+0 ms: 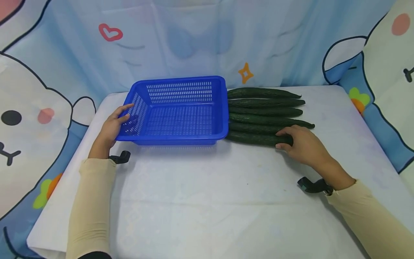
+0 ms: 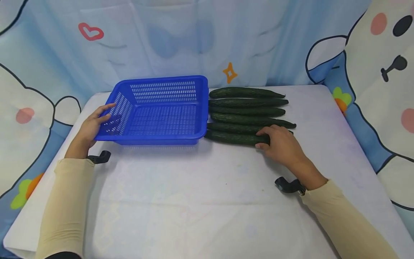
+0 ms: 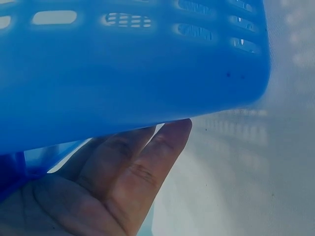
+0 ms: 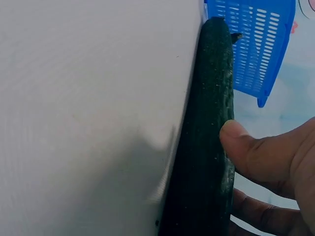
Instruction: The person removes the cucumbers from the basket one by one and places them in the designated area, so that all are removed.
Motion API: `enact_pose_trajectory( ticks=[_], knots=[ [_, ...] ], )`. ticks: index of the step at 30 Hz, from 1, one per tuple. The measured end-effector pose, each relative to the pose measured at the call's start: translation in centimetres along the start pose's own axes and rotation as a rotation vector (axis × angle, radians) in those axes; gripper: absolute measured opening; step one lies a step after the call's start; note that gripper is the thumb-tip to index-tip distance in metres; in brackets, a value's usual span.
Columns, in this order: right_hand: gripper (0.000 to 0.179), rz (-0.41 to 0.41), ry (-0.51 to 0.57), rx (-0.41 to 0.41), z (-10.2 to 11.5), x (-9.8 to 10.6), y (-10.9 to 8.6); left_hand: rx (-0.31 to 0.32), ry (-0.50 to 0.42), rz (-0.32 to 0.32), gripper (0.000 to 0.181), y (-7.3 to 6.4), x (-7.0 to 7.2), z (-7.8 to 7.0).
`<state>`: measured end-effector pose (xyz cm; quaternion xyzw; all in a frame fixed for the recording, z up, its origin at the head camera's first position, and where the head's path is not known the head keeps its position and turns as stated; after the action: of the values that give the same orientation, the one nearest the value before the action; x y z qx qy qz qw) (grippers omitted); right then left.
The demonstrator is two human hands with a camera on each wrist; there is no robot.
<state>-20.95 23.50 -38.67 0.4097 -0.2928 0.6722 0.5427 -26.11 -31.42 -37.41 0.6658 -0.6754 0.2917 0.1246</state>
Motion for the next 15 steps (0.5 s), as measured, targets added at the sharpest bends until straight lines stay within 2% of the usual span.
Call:
enact_pose_trajectory(
  ticks=[6,9,12,15],
  knots=[
    [0.036,-0.027,0.011,0.004,0.4,0.4,0.0,-0.014,0.001,-0.018,0.045,0.2,0.2,-0.1],
    [0.035,-0.042,0.012,0.024,0.9,0.9,-0.2,-0.030,0.030,-0.055,0.045,0.2,0.4,-0.1],
    [0.036,-0.058,0.032,0.043,1.6,1.6,-0.6,-0.068,0.148,-0.179,0.053,-0.2,1.2,-0.7],
    [0.042,-0.077,0.059,0.058,2.7,2.4,-1.3,-0.163,0.327,-0.375,0.060,-1.7,2.2,-2.6]
  ],
)
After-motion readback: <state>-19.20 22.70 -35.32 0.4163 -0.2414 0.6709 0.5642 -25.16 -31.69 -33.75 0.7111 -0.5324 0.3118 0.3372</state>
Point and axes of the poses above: each hand's wrist, its own y-axis towards the middle knuckle, its own x-axis out of the back of the hand, z = x × y, the point moved 6 cm from there along y, towards the middle knuckle, and after that the axes turned 10 degrees about y, right-handed, at the moved point
